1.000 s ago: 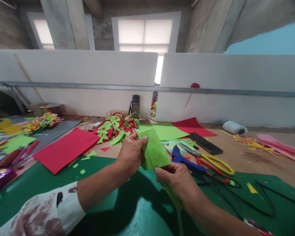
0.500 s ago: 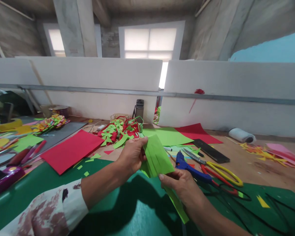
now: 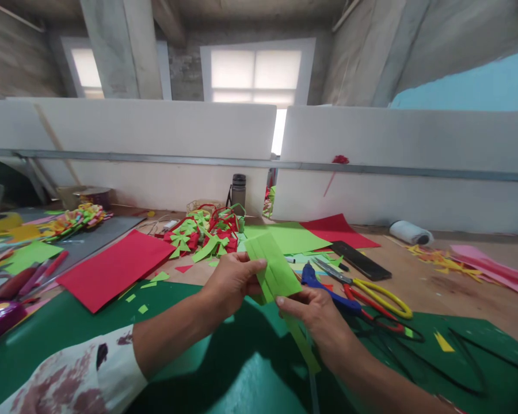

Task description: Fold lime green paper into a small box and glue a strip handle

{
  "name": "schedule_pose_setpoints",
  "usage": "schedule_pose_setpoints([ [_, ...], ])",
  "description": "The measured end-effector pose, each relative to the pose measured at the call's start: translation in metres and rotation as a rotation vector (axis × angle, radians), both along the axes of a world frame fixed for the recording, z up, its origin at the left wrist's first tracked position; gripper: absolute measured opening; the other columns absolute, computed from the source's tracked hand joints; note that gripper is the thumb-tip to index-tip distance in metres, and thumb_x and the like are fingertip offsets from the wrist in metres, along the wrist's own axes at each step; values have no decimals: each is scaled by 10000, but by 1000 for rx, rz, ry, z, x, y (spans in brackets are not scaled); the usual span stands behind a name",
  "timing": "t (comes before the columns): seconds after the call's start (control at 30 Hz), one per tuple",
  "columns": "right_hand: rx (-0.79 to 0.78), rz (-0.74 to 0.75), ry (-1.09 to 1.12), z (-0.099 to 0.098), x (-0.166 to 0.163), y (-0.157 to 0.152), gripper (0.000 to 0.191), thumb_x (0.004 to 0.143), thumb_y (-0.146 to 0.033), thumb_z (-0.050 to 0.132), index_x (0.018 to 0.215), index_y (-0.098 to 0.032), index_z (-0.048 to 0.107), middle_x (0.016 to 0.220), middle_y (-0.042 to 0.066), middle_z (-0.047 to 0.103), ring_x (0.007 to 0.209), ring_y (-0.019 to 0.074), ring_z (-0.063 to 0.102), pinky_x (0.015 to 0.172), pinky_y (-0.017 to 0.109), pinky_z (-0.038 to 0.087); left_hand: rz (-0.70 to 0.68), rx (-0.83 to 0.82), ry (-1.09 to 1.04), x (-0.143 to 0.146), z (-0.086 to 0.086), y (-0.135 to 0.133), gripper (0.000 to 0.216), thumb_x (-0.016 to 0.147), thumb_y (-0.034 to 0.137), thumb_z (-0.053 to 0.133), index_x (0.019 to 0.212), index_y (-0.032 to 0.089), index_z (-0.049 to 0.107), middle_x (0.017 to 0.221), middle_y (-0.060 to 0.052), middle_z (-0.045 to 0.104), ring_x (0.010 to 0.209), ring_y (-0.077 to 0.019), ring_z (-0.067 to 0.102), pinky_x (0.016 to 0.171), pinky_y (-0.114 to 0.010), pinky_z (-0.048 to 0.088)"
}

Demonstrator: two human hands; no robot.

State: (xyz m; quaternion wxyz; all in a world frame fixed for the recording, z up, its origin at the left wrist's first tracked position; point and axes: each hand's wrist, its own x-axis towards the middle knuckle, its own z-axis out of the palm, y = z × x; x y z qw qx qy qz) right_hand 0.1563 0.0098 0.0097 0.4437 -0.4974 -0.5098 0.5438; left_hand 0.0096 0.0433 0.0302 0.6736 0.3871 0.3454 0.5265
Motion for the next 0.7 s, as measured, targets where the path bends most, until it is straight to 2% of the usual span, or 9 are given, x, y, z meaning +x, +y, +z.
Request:
schedule_pose_setpoints([
  [0.3,6,41,-13,0,6,6,176,583,-277,726,665,-124,693,558,2,624,490,101,498,489,226,373,-59,-16,231,-1,-14,0,206,537,190,778,627,79,629,575,-81,648,473,-138,588,424,-212,438],
  [0.57,84,112,-19,5,8,9,202,636,-286,690,745,-117,711,641,27,653,600,138,555,597,260,422,-82,-1,311,3,-21,-3,206,565,233,754,673,93,648,585,-41,612,489,-106,532,415,-191,388],
  [0.7,114,109,-41,3,7,13,190,621,-281,682,723,-121,704,611,14,635,569,131,540,564,256,410,-60,25,321,4,-22,-4,216,562,248,745,666,90,642,559,-22,579,480,-92,494,408,-182,336],
])
